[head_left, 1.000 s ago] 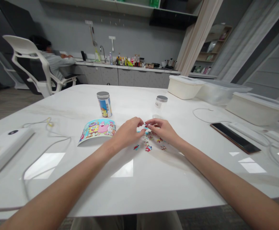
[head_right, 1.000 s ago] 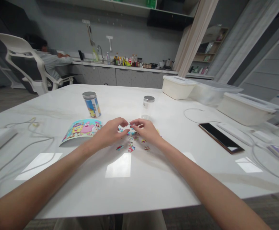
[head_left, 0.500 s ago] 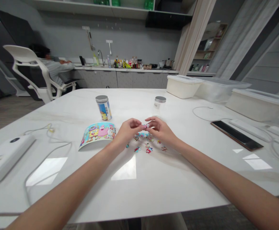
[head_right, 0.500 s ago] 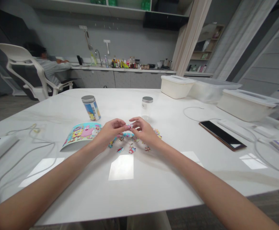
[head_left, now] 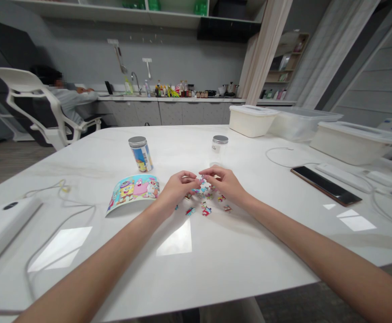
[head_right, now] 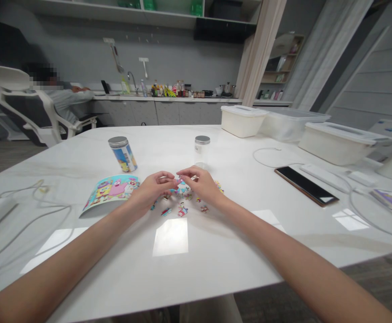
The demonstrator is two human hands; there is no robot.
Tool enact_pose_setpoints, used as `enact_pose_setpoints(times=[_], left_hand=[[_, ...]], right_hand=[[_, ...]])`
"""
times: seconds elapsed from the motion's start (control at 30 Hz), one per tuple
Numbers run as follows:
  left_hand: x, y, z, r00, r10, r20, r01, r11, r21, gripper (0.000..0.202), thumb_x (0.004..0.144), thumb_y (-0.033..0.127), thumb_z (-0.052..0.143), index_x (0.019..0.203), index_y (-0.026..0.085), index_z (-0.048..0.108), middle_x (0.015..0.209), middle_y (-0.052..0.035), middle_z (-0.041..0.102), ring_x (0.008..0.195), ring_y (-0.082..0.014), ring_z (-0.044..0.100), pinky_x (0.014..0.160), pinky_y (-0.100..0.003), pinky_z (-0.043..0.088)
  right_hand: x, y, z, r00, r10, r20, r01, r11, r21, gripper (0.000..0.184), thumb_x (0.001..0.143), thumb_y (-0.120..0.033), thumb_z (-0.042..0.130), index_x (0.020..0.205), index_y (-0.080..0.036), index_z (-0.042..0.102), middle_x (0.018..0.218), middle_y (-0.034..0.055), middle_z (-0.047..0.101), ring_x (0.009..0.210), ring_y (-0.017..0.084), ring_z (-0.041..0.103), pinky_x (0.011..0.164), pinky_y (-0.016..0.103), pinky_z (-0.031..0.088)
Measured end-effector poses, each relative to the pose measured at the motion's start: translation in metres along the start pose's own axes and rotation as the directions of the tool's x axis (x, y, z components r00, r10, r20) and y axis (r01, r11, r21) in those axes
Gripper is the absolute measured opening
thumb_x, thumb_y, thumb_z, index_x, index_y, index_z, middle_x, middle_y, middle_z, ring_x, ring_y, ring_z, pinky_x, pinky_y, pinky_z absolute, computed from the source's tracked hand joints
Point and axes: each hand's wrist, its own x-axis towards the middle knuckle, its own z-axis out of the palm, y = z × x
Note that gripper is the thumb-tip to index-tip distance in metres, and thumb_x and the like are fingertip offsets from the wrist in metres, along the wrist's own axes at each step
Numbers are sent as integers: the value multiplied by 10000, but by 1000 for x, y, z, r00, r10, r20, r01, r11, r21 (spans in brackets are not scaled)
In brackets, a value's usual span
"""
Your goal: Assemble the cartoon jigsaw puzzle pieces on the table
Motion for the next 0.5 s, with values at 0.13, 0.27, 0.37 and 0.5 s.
enact_pose_setpoints(times=[0.13, 0.27, 0.37, 0.5], left_hand=[[1, -1, -1, 1000, 2, 12, -2, 1000, 7, 355, 604, 284, 821, 837, 166, 581, 712, -2, 658, 684, -134, 626, 569, -223, 423], [1, -1, -1, 1000, -12, 3, 12, 1000, -17, 326, 617, 258, 808, 826, 164, 576, 693, 8, 652, 600, -103, 587, 561, -222, 423], [1, -3, 0, 1000, 0, 17, 1, 1000, -15, 338, 591, 226, 818, 812, 166, 569, 695, 6, 663, 573, -95, 572, 567, -227, 427], [1, -6, 0, 999, 27, 45, -27, 1000, -7, 321, 610, 251, 812, 807, 170, 571, 733, -17, 688, 672, -133, 625, 597, -234, 435]], right_hand=[[1, 2, 1, 999, 36, -7, -35, 997, 65, 254, 790, -349, 637, 980, -190, 690, 849, 42, 658, 798, 171, 613, 649, 286, 478], [1, 4, 1, 999, 49, -7, -48, 995, 90, 223, 779, -363, 660, 907, -180, 672, 825, 31, 674, 778, 158, 615, 667, 281, 463], [0, 3, 1, 999, 44, 30, -46, 996, 75, 191, 798, -354, 644, 872, -181, 677, 818, 30, 678, 767, 156, 610, 658, 280, 455], [-2, 0, 0, 999, 13, 46, -14, 999, 31, 171, 814, -325, 624, 878, -191, 708, 879, 46, 677, 819, 170, 609, 657, 281, 454]])
